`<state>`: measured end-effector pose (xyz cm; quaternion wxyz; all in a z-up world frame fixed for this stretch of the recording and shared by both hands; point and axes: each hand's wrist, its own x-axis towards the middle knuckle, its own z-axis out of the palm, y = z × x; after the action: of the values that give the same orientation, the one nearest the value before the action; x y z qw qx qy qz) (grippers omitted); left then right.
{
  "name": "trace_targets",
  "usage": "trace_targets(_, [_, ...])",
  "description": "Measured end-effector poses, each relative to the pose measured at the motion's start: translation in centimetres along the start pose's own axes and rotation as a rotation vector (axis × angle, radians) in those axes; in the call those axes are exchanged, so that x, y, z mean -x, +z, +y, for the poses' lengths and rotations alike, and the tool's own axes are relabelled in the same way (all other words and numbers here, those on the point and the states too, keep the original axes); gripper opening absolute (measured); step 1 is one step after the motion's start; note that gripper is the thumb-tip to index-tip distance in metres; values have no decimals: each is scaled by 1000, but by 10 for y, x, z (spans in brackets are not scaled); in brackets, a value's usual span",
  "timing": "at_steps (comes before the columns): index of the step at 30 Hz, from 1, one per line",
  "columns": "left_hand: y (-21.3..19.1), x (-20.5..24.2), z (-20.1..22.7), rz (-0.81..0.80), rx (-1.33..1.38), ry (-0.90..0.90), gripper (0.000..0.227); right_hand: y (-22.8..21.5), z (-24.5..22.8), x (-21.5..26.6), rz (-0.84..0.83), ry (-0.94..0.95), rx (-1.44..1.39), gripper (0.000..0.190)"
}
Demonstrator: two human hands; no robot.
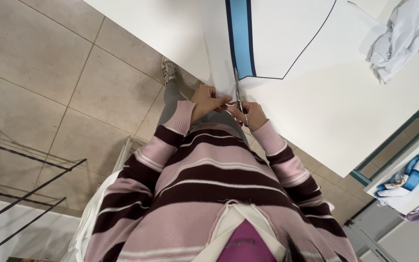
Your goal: The person uses shears to cut a large piece of white fabric with a blue stripe along a drawn pattern on a white table. They reposition the fabric and continue cutting along the marked lines, removing excess material.
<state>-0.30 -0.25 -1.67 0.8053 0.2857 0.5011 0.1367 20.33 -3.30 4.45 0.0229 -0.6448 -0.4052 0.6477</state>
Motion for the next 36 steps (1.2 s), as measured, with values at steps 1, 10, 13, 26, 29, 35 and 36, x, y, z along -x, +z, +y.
trace_targets(1, [-1,-1,0,4,-16,3,37,1,-6,1,18,2,1,36])
trace_targets(10, [-4,1,0,-11,-38,23,36,3,1,5,48,72,-30,40])
trace_targets(13, [-5,-1,-2,-23,-47,31,37,3,-7,6,49,99,-32,38])
trace_targets(26, [-11,-1,-2,-55,-69,42,38,-9,-25,-10,2,95,-79,43])
trace_targets(29, [-10,1,-2,-86,-41,53,34,-8,-33,-9,4,100,-67,41])
trace_targets(35, [-10,2,-2,-87,-74,53,33,-9,-20,-13,21,113,-66,43])
trace_targets(36, [-10,1,-5,-93,-74,63,33,-9,-18,-11,22,111,-110,42])
